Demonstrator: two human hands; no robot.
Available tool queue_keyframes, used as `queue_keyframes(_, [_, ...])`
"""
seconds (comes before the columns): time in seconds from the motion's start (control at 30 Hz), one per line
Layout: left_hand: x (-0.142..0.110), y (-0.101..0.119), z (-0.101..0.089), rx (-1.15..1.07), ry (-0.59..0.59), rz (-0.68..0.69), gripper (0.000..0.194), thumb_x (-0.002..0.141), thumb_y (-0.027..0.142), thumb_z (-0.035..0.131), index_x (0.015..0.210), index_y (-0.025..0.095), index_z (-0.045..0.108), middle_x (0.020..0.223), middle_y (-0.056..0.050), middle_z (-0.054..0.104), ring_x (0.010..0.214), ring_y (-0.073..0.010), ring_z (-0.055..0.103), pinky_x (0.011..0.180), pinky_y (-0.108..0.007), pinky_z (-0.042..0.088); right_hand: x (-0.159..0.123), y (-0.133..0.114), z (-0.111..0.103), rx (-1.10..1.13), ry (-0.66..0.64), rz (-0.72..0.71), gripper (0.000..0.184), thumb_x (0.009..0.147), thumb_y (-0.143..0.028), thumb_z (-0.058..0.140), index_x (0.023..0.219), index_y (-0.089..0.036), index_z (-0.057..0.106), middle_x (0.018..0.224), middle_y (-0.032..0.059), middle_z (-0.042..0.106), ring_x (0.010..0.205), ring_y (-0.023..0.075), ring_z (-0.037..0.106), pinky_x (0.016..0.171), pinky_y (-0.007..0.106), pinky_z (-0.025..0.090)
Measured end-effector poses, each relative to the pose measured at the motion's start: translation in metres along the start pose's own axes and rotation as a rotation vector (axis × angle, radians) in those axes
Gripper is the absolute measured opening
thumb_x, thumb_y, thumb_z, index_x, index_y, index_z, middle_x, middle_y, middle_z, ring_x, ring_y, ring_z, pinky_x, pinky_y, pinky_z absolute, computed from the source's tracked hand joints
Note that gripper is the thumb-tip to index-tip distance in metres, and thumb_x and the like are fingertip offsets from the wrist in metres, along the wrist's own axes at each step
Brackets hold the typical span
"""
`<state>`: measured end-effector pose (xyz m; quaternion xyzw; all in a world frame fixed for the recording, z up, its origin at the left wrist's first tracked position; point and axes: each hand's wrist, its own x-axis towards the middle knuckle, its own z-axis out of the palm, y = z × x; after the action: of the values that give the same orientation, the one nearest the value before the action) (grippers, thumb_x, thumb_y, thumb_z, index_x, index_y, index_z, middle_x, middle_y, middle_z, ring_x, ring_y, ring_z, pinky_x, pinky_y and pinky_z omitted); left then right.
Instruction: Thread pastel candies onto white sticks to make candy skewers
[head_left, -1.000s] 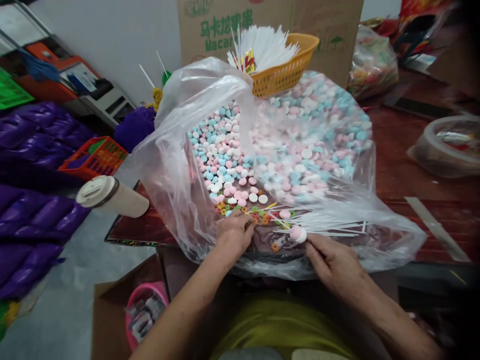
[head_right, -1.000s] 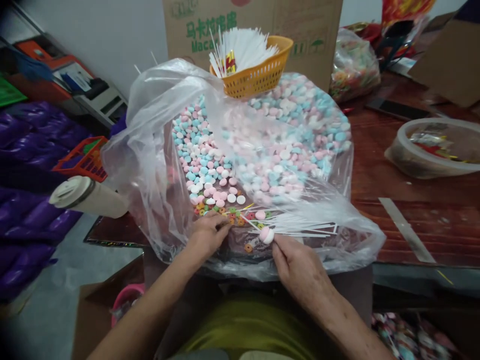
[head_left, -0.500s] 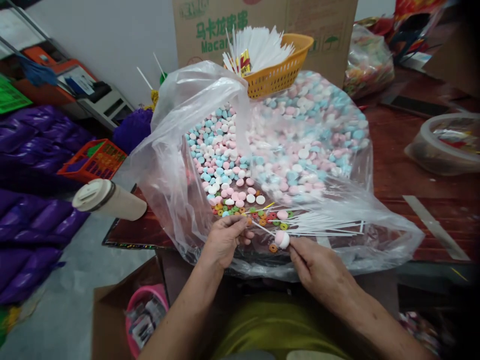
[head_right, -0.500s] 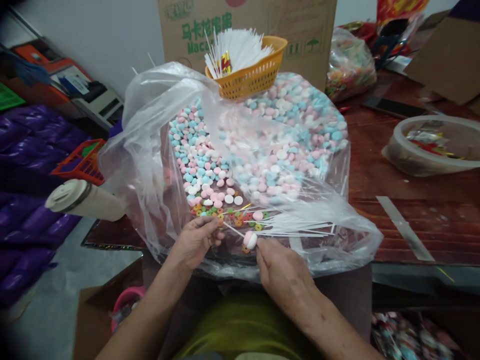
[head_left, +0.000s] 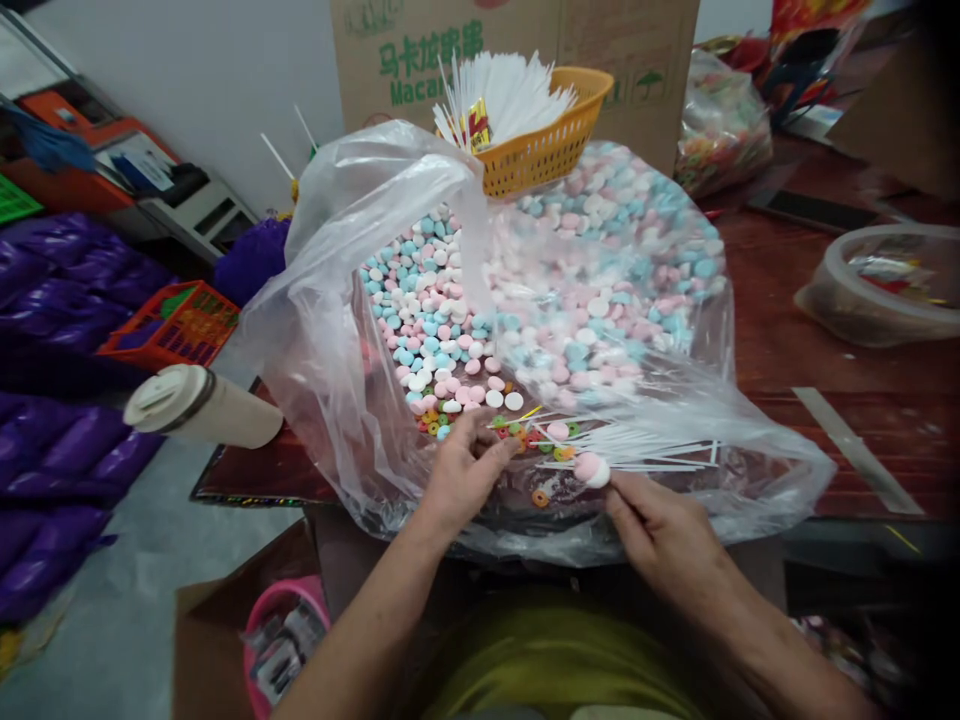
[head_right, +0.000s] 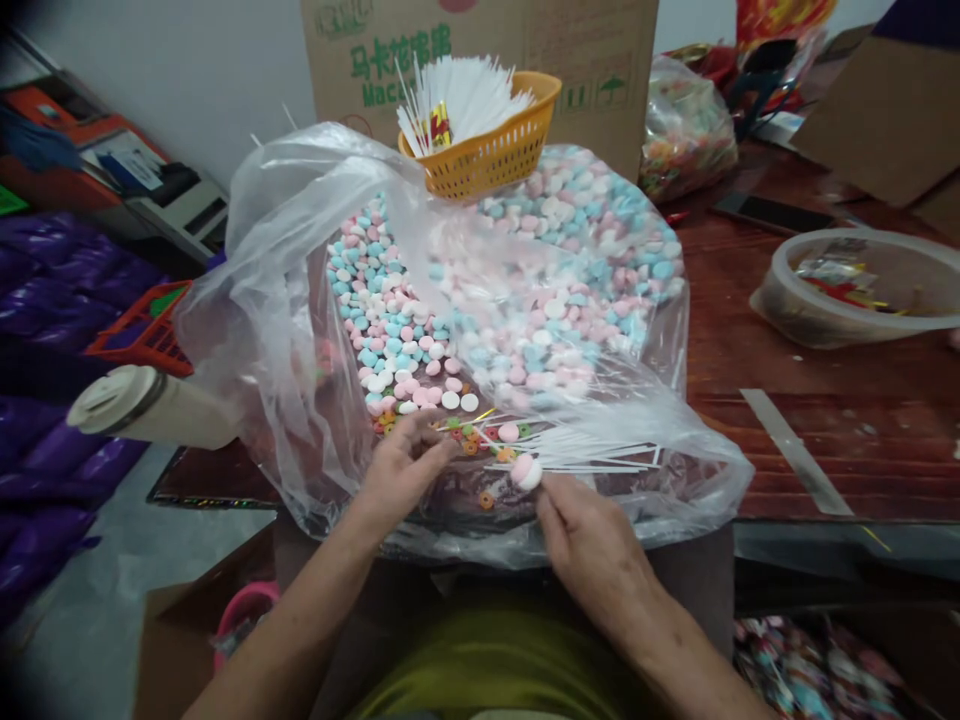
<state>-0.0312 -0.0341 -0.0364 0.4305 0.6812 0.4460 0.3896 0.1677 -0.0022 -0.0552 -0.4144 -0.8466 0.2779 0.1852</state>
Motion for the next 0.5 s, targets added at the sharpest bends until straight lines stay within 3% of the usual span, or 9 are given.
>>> queue_keyframes(0.07, [0.008, -0.001, 0.006, 0.349, 0.028, 0.127, 0.010, 0.076, 0.022, 0.057, 0.083, 0.018, 0.063, 0.079, -0.004, 0.061, 0.075, -0.0157, 0.057, 0.070, -0.028, 0.044, -0.001, 0.010, -0.004, -0.032, -0.001, 0.026, 0.028, 0.087, -0.026, 0.033, 0.075, -0.019, 0.058, 0.071, 0.0050, 0.064, 0.064, 0.0157, 0.058, 0.061, 0.025, 0.041])
queue_keyframes(0.17, [0.013, -0.004, 0.012, 0.577, 0.011, 0.194, 0.014, 0.077, 0.019, 0.054, 0.069, 0.018, 0.065, 0.083, -0.006, 0.063, 0.083, -0.0190, 0.057, 0.078, -0.031, 0.044, -0.005, 0.012, -0.008, -0.118, -0.057, 0.052, 0.029, 0.086, -0.024, 0.033, 0.072, -0.020, 0.058, 0.069, 0.0049, 0.064, 0.065, 0.0164, 0.059, 0.060, 0.025, 0.041])
queue_keyframes(0.23, [0.010, -0.006, 0.009, 0.406, 0.042, 0.138, 0.013, 0.078, 0.023, 0.054, 0.073, 0.018, 0.066, 0.080, -0.006, 0.065, 0.079, -0.0180, 0.058, 0.074, -0.030, 0.046, -0.005, 0.008, -0.006, -0.153, -0.082, 0.059, 0.029, 0.085, -0.023, 0.033, 0.073, -0.020, 0.058, 0.069, 0.0049, 0.064, 0.065, 0.0164, 0.059, 0.059, 0.025, 0.040])
queue_keyframes(0.4, [-0.005, -0.010, -0.003, -0.338, 0.054, -0.283, 0.026, 0.066, 0.035, 0.069, 0.078, 0.012, 0.064, 0.054, -0.001, 0.060, 0.048, -0.0111, 0.054, 0.044, -0.021, 0.042, 0.001, -0.007, 0.002, -0.138, -0.157, 0.008, 0.028, 0.086, -0.020, 0.031, 0.077, -0.019, 0.058, 0.070, 0.0043, 0.063, 0.064, 0.0162, 0.058, 0.058, 0.025, 0.037])
queue_keyframes(0.5, [-0.007, -0.010, -0.007, -0.533, 0.075, -0.337, 0.031, 0.058, 0.033, 0.077, 0.073, 0.011, 0.061, 0.055, -0.001, 0.061, 0.046, -0.0094, 0.054, 0.043, -0.019, 0.042, 0.004, -0.010, 0.005, -0.146, -0.164, -0.021, 0.027, 0.086, -0.019, 0.031, 0.077, -0.019, 0.057, 0.069, 0.0037, 0.061, 0.063, 0.0161, 0.057, 0.056, 0.026, 0.036])
